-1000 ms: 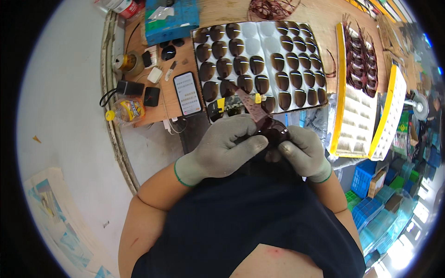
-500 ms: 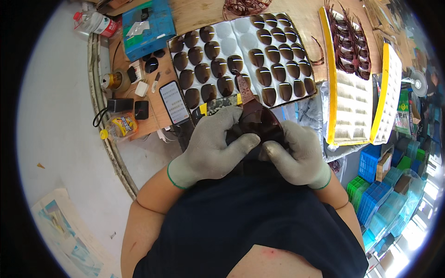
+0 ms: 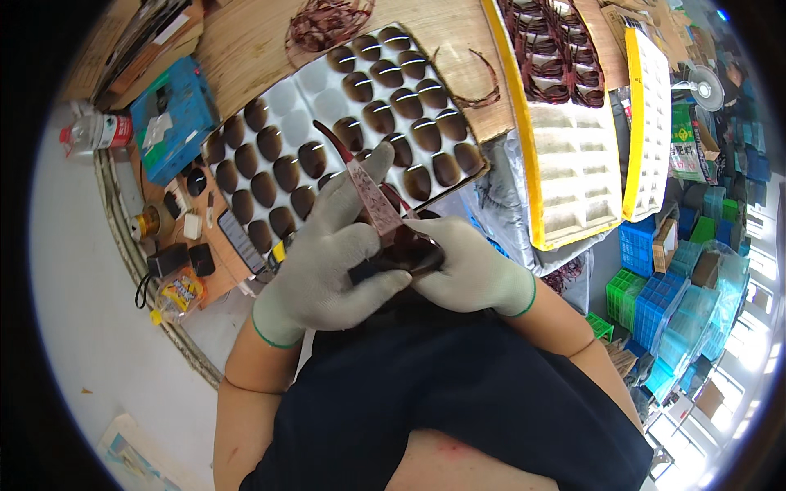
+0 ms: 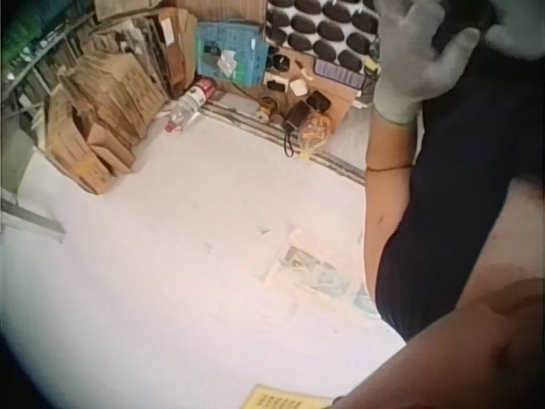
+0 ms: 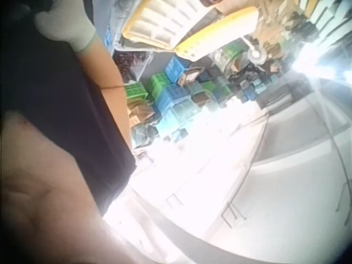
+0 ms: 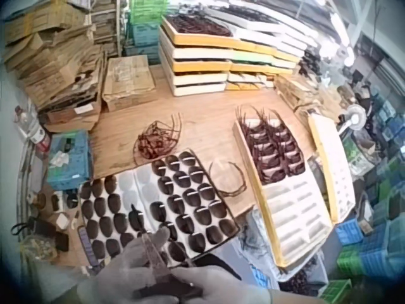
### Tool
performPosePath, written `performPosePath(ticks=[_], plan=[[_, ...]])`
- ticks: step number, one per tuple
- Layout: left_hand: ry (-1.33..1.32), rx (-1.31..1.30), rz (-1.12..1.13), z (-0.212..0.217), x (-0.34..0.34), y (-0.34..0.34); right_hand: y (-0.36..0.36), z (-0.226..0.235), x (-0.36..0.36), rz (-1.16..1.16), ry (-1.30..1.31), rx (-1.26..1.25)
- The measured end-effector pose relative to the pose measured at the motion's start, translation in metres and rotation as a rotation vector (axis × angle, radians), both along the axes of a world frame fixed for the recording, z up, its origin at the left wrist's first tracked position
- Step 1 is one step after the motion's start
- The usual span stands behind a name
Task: The person repeatedly picks dark oval objects from a foam tray and attaches red string to each one, then places the finished items into a yellow tray. The process is repeated for multiple items throughout the clip.
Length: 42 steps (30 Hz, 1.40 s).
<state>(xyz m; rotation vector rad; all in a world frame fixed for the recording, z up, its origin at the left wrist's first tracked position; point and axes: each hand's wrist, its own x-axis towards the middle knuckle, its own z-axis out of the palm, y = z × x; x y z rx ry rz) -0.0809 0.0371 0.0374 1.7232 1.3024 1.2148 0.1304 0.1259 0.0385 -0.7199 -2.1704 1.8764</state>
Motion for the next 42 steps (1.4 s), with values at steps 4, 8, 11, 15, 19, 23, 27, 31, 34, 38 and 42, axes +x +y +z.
performPosePath(ticks=[4,8,11,15,19,23,27,31,34,38,42], plan=[[0.036,-0.148,0.155,-0.01,0.008,0.028,0.074,-0.036,0.029,-0.167,-0.146,0.711],[-0.175,-0.348,0.368,-0.031,0.021,0.028,0.176,-0.147,0.072,-0.122,-0.602,1.176],[-0.069,-0.421,0.362,-0.034,0.037,0.037,0.207,-0.222,0.058,-0.094,-0.519,1.528],[-0.224,-0.519,0.516,-0.039,0.063,0.04,0.236,-0.21,0.017,0.2,-0.838,0.979],[-0.261,-0.523,0.591,-0.037,0.076,0.033,0.263,-0.202,0.004,0.332,-0.871,0.802],[-0.232,-0.576,0.643,-0.022,0.09,0.033,0.278,-0.192,-0.01,0.458,-0.975,0.634],[-0.141,-0.556,0.657,-0.015,0.096,0.027,0.25,-0.169,-0.004,0.249,-0.97,0.808],[-0.223,-0.576,0.72,-0.024,0.102,0.014,0.227,-0.196,-0.002,0.108,-0.95,0.734],[-0.15,-0.584,0.701,-0.025,0.102,0.014,0.238,-0.194,-0.005,0.101,-0.852,0.729],[-0.106,-0.568,0.622,-0.023,0.099,0.026,0.254,-0.2,-0.002,0.114,-0.793,0.775],[-0.109,-0.527,0.589,-0.025,0.096,0.031,0.25,-0.17,0.036,0.161,-0.7,0.855]])
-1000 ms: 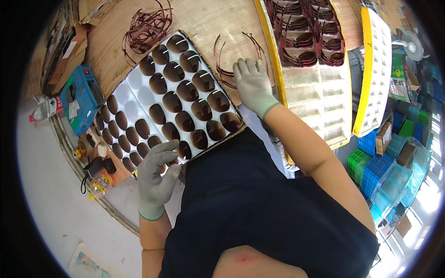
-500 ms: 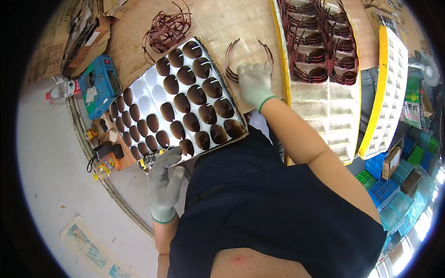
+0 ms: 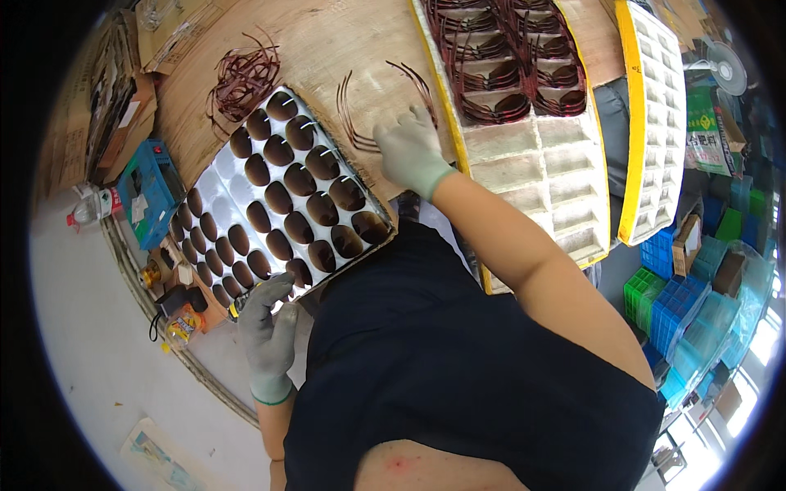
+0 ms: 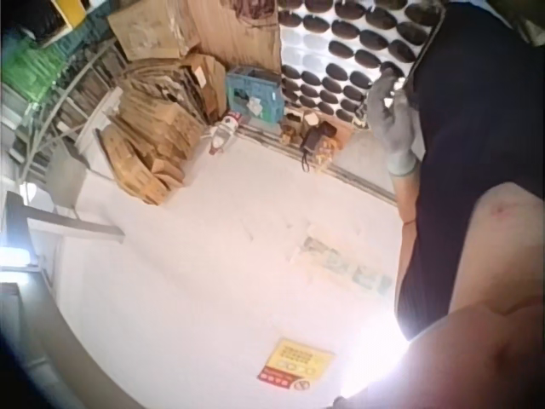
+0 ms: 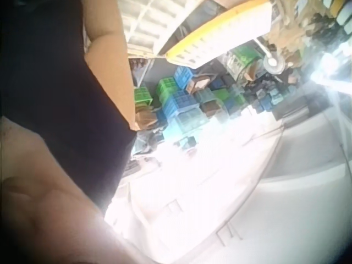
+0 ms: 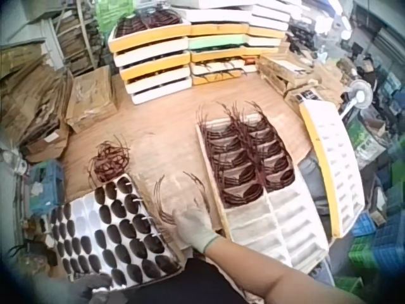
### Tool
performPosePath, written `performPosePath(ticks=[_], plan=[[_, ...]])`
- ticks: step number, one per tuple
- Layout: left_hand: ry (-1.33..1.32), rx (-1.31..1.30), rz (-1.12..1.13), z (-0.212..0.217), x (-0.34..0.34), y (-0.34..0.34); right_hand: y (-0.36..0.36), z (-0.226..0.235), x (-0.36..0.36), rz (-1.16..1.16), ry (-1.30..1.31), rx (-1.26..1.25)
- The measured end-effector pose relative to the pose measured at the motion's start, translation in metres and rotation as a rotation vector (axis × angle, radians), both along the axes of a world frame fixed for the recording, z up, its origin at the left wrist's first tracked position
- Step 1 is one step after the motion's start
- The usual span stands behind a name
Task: The person repeatedly picks dark oval objects from a foam tray and attaches red string to each one, then places the finished items into a yellow tray. The process is repeated for multiple items throughout the clip.
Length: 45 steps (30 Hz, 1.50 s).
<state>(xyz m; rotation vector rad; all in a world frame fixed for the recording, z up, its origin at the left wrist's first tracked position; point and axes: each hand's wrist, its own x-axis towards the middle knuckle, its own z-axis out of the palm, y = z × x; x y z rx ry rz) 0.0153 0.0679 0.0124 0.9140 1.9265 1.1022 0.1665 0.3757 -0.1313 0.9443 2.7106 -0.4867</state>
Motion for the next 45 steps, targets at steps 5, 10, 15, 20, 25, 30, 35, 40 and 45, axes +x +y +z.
performPosePath(ticks=[5,10,15,20,25,30,35,40,45], plan=[[-0.002,0.004,0.007,-0.003,-0.001,-0.004,-0.01,0.017,0.12,-0.109,0.242,0.215],[-0.067,-0.014,0.027,-0.013,0.006,0.014,0.023,-0.052,0.188,-0.173,0.204,0.451],[-0.16,-0.043,0.016,-0.012,0.014,0.033,0.041,-0.056,0.184,-0.081,0.076,0.375],[-0.101,-0.067,-0.026,-0.013,0.018,0.044,0.041,-0.044,0.181,-0.084,0.111,0.309],[-0.02,-0.06,-0.053,-0.011,0.018,0.043,0.002,0.007,0.159,-0.195,0.36,0.336],[-0.038,0.021,-0.106,-0.011,0.011,0.031,-0.052,0.032,0.088,-0.141,0.754,0.178],[-0.152,0.094,-0.05,-0.014,-0.01,-0.012,-0.1,0.069,-0.029,0.149,0.867,-0.098],[-0.068,0.097,0.104,-0.015,-0.041,-0.086,-0.157,0.067,-0.148,0.408,0.528,-0.119],[0.112,0.007,0.046,0.004,-0.089,-0.21,-0.202,0.071,-0.21,0.239,0.011,0.106]])
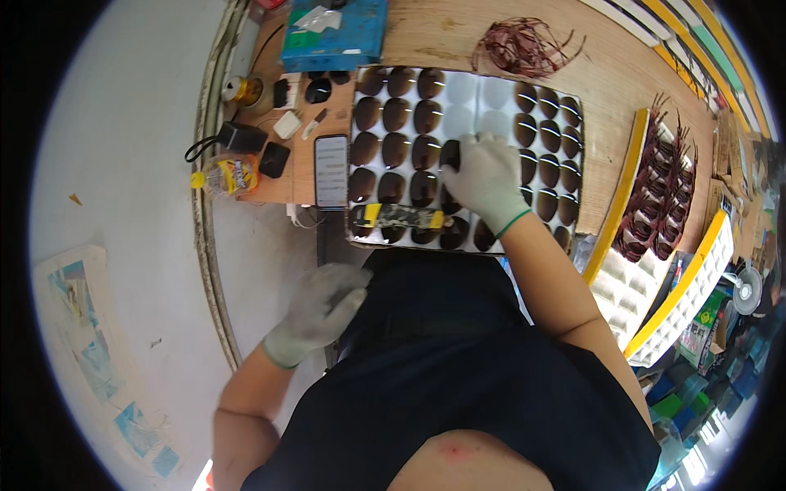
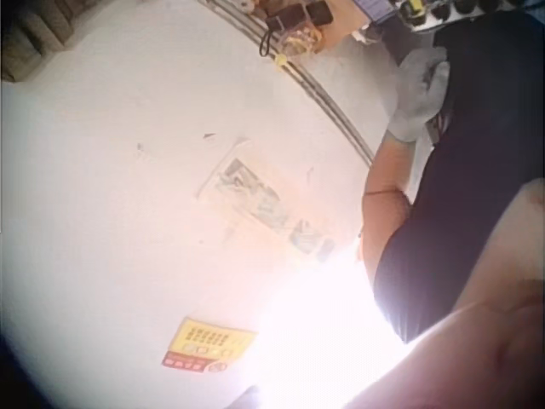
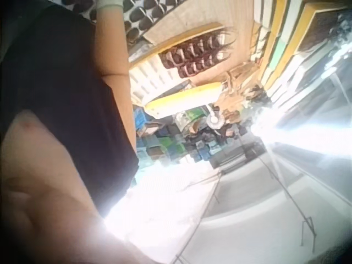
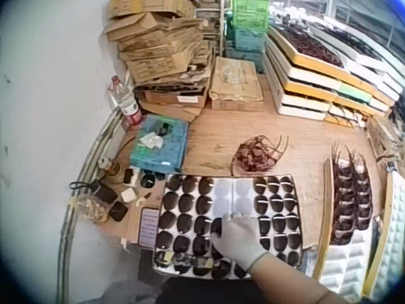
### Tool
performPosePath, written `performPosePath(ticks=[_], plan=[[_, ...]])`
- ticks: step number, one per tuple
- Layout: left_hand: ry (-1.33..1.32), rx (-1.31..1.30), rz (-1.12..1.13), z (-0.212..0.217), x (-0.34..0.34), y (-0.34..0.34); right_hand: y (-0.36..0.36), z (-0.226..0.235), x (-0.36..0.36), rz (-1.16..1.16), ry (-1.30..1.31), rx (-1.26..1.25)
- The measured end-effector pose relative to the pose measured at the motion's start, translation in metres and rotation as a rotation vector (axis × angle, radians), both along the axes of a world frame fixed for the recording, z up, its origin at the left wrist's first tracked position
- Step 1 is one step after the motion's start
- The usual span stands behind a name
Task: The person repeatedly picks dark oval objects from a foam tray and attaches red string to each one, then places the finished items into a yellow tray. The process is repeated for multiple items throughout the clip.
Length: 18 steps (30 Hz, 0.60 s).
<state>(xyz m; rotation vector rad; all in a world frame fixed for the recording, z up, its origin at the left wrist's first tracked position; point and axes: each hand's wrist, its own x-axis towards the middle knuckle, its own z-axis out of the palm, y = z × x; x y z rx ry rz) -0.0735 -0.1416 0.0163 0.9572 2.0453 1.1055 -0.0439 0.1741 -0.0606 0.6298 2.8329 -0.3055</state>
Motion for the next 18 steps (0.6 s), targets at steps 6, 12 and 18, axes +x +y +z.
performPosePath(ticks=[6,12,18], plan=[[-0.037,-0.048,-0.163,0.013,-0.029,-0.074,-0.011,0.002,-0.01,-0.117,0.059,-0.004],[-0.206,0.107,0.017,-0.02,-0.054,0.01,0.015,0.022,0.008,0.016,0.186,-0.415],[-0.025,0.196,-0.167,-0.028,-0.071,0.093,0.045,0.052,0.067,0.358,0.35,-0.38]])
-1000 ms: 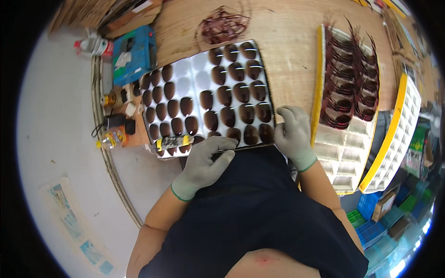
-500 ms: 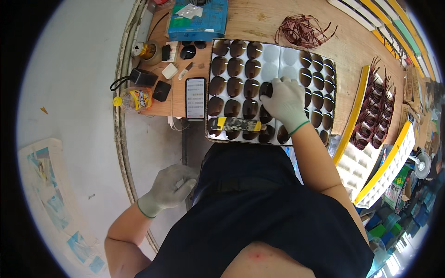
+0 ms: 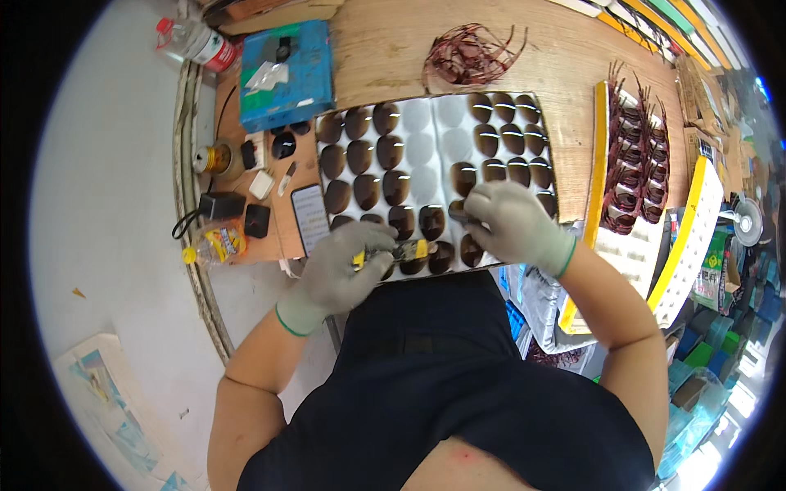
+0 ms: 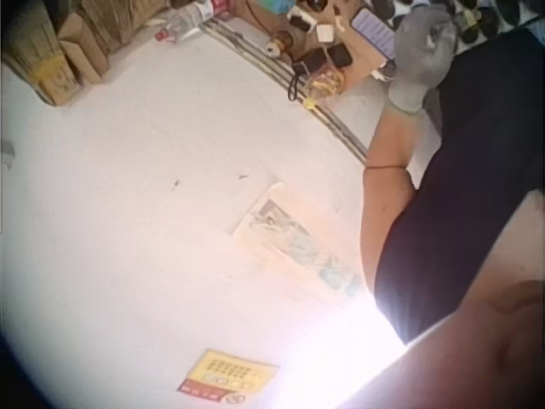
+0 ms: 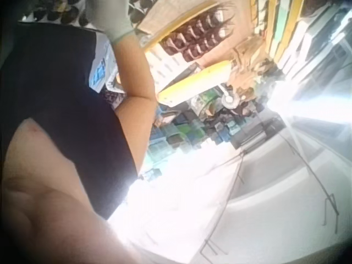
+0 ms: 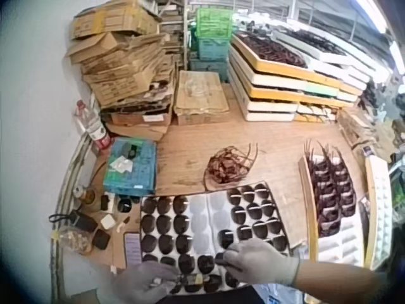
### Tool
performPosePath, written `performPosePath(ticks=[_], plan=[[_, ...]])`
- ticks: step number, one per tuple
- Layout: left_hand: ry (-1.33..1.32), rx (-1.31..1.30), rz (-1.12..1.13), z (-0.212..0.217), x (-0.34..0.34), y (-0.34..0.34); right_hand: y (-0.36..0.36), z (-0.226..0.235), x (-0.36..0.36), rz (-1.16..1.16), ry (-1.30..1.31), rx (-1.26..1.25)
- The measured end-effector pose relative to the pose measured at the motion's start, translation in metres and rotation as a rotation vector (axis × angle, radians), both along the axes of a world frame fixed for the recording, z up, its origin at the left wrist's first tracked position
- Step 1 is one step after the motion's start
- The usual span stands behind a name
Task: The person repeatedly picks dark oval objects from a foam tray and attaches red string to each one, then places the finished items into a yellow tray. The process is repeated for multiple items throughout the clip.
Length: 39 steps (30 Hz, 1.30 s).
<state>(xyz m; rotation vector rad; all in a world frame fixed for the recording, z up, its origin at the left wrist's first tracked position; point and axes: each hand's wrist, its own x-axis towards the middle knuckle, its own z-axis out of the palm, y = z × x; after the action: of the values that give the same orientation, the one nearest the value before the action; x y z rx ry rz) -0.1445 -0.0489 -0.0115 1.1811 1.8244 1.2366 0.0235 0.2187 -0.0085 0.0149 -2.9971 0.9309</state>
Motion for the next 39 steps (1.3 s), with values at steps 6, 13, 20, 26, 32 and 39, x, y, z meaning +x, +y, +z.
performPosePath(ticks=[6,13,20,26,32,39], plan=[[0.169,-0.236,0.039,-0.025,-0.07,0.171,0.012,-0.002,0.083,-0.466,0.16,-0.37],[0.376,-0.741,0.292,-0.175,-0.165,0.347,0.04,-0.017,0.137,-0.557,0.161,-0.48],[-0.407,-0.351,0.481,-0.116,-0.189,0.29,0.069,-0.033,0.147,-0.634,0.216,-0.546],[-0.22,-0.122,0.412,0.008,-0.117,0.189,0.066,-0.022,0.119,-0.607,0.195,-0.587],[0.097,-0.139,0.124,0.052,0.003,0.051,0.033,0.018,0.088,-0.337,0.133,-0.472],[0.072,-0.025,-0.02,0.051,0.065,-0.006,-0.096,0.052,0.049,-0.446,0.203,-0.742]])
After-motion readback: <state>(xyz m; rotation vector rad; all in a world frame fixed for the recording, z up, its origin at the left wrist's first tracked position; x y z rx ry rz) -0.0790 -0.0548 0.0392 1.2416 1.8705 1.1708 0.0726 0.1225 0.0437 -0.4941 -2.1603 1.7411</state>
